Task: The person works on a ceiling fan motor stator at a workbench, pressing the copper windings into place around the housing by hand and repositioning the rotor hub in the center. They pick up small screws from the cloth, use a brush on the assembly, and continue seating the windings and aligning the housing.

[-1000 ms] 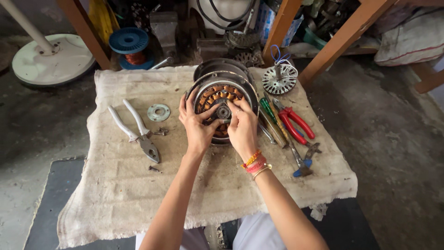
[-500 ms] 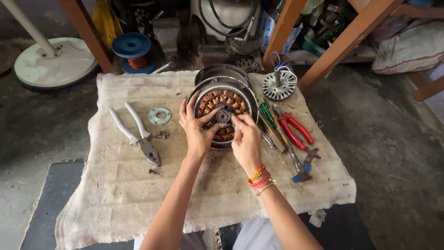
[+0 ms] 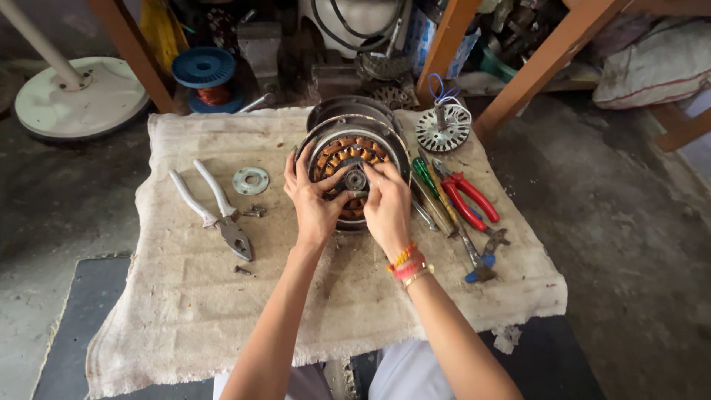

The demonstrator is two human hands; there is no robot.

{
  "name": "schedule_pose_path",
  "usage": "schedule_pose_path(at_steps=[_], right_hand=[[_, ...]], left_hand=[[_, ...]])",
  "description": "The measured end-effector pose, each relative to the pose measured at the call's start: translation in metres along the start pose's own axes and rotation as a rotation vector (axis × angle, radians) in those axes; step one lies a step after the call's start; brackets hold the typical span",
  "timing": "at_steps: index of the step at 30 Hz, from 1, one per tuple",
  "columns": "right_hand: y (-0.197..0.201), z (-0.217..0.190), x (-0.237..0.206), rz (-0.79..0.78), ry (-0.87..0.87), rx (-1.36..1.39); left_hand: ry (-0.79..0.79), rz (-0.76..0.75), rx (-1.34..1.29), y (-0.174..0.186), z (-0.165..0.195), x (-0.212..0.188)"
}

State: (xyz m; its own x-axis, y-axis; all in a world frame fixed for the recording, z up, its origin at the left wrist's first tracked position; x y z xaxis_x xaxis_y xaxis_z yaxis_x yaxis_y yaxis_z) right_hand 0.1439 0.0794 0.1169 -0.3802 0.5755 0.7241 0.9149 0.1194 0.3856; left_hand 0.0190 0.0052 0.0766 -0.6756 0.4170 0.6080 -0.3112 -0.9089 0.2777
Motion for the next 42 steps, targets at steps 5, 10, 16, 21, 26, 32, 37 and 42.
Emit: schedule_pose_path(at_steps=[5, 10, 16, 21, 26, 32, 37, 42], right_hand=[[0.003, -0.001, 0.002, -0.082, -0.112, -0.035], [0.005, -0.001, 0.006, -0.082, -0.069, -0.053], [0.008, 0.0, 0.007, -0.063, 0.024, -0.066], [0.011, 0.001, 0.011, -0.164, -0.052, -0.086], [0.012, -0.001, 0.015, -0.173, -0.042, -0.085], [0.009, -0.001, 0.014, -0.155, -0.028, -0.089], [0.006, -0.003, 0.009, -0.121, -0.039, -0.098], [0.006, -0.005, 0.007, -0.158, -0.211, -0.086]], left_hand=[[-0.001, 0.006, 0.006, 0.0, 0.0, 0.001], [0.017, 0.007, -0.001, -0.002, 0.001, 0.0], [0.023, 0.002, -0.013, 0.001, 0.0, 0.001], [0.009, -0.005, -0.009, 0.0, 0.0, 0.0], [0.008, -0.003, -0.011, 0.001, -0.001, 0.001], [0.011, -0.012, 0.01, 0.001, 0.001, 0.0], [0.02, -0.003, -0.008, 0.003, 0.0, 0.0], [0.02, -0.005, 0.003, 0.001, 0.001, -0.001]])
Point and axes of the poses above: each hand's wrist, its own x-axis towards the middle knuckle, its own y-axis out of the back of the hand, z = x × y, the point moved 1 cm from there along x, towards the middle knuckle, and after that the axes turned 6 degrees about z, right-handed, at the moved point
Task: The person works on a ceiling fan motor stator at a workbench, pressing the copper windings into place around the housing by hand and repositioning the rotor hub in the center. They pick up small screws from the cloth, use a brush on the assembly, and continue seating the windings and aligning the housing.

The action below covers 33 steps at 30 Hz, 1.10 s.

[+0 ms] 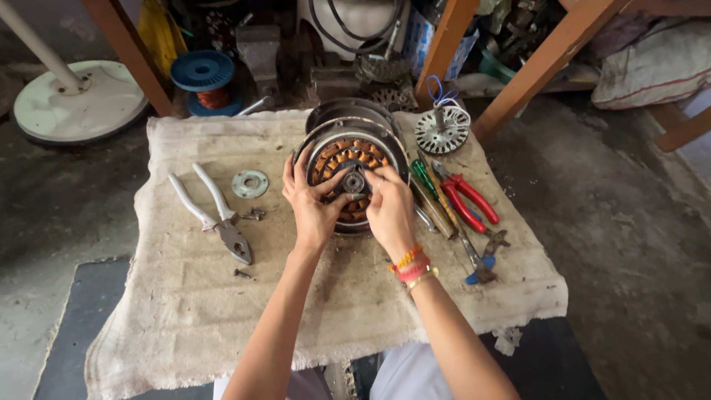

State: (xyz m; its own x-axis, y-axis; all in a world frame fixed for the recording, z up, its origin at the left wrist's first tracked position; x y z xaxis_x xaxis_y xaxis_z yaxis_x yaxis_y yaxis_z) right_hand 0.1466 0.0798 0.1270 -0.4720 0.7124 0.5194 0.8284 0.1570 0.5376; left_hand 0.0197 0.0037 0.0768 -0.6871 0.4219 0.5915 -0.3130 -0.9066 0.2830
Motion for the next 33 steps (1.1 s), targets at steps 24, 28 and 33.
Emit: schedule_pose_path(at_steps=[24, 28, 33], right_hand=[[-0.006, -0.004, -0.002, 0.136, 0.104, 0.054], [-0.005, -0.005, 0.002, 0.144, 0.185, 0.021], [-0.007, -0.007, 0.0, 0.125, 0.158, -0.027]], left_hand=[[-0.013, 0.011, -0.032, 0.004, -0.007, 0.005], [-0.044, -0.047, 0.043, 0.004, 0.003, 0.003], [-0.039, -0.036, 0.051, 0.006, 0.007, 0.003]])
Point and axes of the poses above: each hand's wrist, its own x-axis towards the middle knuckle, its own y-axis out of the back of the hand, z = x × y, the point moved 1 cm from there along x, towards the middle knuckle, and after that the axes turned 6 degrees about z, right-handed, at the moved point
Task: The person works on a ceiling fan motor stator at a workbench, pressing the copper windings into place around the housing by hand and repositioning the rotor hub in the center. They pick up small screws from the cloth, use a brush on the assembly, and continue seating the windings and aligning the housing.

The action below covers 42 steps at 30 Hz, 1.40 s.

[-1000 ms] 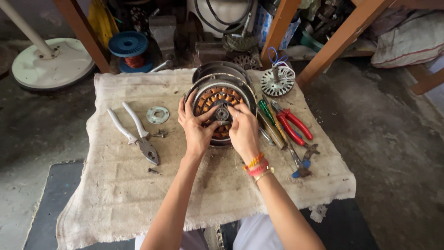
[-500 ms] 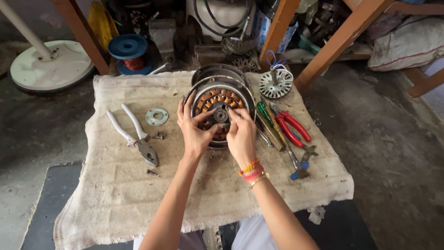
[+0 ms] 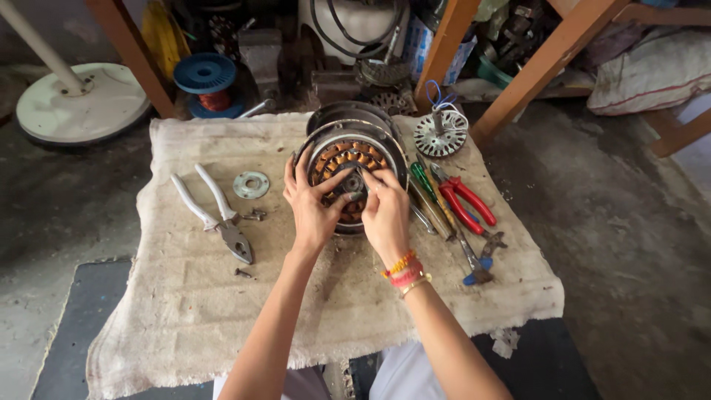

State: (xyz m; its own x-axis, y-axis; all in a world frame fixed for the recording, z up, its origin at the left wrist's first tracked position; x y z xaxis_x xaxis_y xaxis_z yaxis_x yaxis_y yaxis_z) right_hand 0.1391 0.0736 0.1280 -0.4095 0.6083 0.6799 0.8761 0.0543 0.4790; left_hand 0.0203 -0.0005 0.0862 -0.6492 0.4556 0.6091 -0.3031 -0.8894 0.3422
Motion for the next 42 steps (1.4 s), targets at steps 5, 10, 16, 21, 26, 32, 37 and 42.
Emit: schedule_pose_path(at_steps=[5, 10, 16, 21, 26, 32, 37, 42], right_hand=[[-0.004, -0.004, -0.007, 0.041, -0.03, 0.041], [-0.007, -0.004, -0.007, 0.095, -0.061, 0.07], [-0.007, -0.002, -0.012, 0.129, -0.108, 0.046], [-0.008, 0.0, -0.012, 0.183, -0.016, 0.03], [-0.007, 0.005, -0.008, 0.102, 0.02, 0.055], [-0.004, 0.006, -0.01, 0.066, -0.062, 0.078], [-0.006, 0.005, -0.009, 0.068, -0.003, 0.064], [-0.007, 0.008, -0.009, 0.064, -0.084, 0.079]], left_hand=[[0.011, 0.003, 0.004, -0.003, -0.001, 0.0], [0.002, 0.011, 0.002, -0.004, -0.002, 0.001], [0.015, 0.006, -0.005, -0.005, -0.002, -0.001], [0.025, 0.02, -0.015, -0.006, -0.003, 0.0], [0.02, 0.012, -0.037, -0.005, -0.004, -0.003], [0.023, 0.033, -0.023, -0.006, -0.004, -0.003], [0.032, 0.013, -0.029, -0.003, -0.004, -0.003], [0.042, 0.024, -0.036, -0.003, -0.006, -0.003]])
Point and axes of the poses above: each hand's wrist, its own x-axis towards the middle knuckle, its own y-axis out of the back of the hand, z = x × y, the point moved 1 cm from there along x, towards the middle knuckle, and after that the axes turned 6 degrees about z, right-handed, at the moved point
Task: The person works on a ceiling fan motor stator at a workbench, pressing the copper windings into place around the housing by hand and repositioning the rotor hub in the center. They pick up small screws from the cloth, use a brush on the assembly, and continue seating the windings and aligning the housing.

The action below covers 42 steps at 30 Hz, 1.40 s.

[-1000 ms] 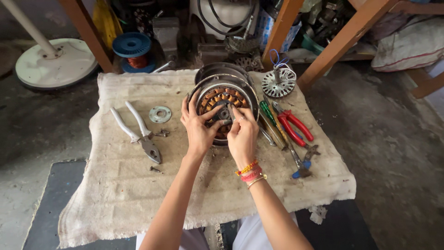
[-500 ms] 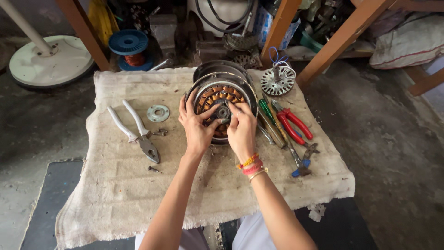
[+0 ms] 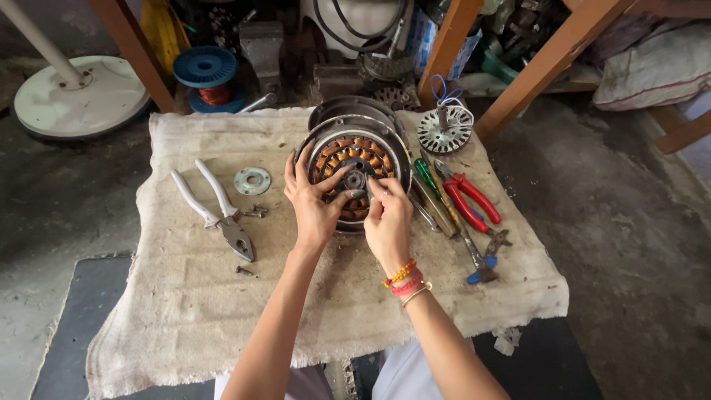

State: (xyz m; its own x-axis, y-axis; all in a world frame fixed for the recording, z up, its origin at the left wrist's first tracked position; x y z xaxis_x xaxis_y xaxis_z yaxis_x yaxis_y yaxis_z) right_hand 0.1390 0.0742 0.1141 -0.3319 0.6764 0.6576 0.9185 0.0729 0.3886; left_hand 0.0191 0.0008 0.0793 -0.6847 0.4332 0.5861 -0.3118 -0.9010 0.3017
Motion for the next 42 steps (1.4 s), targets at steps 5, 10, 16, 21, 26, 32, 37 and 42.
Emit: schedule_pose_path(at_steps=[5, 10, 16, 21, 26, 32, 37, 42], right_hand=[[-0.002, 0.001, 0.0, -0.009, 0.055, -0.012], [-0.002, 0.003, -0.003, -0.01, -0.05, 0.02], [-0.003, 0.005, -0.004, 0.015, 0.054, -0.01], [-0.003, 0.008, -0.006, -0.017, -0.067, 0.038], [-0.004, 0.012, -0.009, 0.019, -0.035, 0.027], [-0.003, 0.018, -0.018, -0.025, -0.208, 0.115], [0.012, 0.016, -0.016, 0.053, -0.067, 0.071], [0.019, 0.012, -0.01, 0.095, 0.038, -0.035]], left_hand=[[-0.007, -0.008, 0.016, -0.001, -0.002, -0.001], [-0.003, 0.001, -0.002, -0.001, -0.002, -0.001], [0.006, -0.009, 0.013, -0.001, -0.003, -0.002], [0.012, 0.014, 0.002, -0.001, -0.002, 0.0], [-0.012, 0.016, 0.014, 0.0, -0.001, -0.001], [0.006, 0.05, -0.03, 0.0, 0.001, -0.002], [-0.06, 0.019, -0.041, 0.009, -0.004, -0.008], [0.137, 0.07, -0.491, 0.011, -0.016, -0.024]])
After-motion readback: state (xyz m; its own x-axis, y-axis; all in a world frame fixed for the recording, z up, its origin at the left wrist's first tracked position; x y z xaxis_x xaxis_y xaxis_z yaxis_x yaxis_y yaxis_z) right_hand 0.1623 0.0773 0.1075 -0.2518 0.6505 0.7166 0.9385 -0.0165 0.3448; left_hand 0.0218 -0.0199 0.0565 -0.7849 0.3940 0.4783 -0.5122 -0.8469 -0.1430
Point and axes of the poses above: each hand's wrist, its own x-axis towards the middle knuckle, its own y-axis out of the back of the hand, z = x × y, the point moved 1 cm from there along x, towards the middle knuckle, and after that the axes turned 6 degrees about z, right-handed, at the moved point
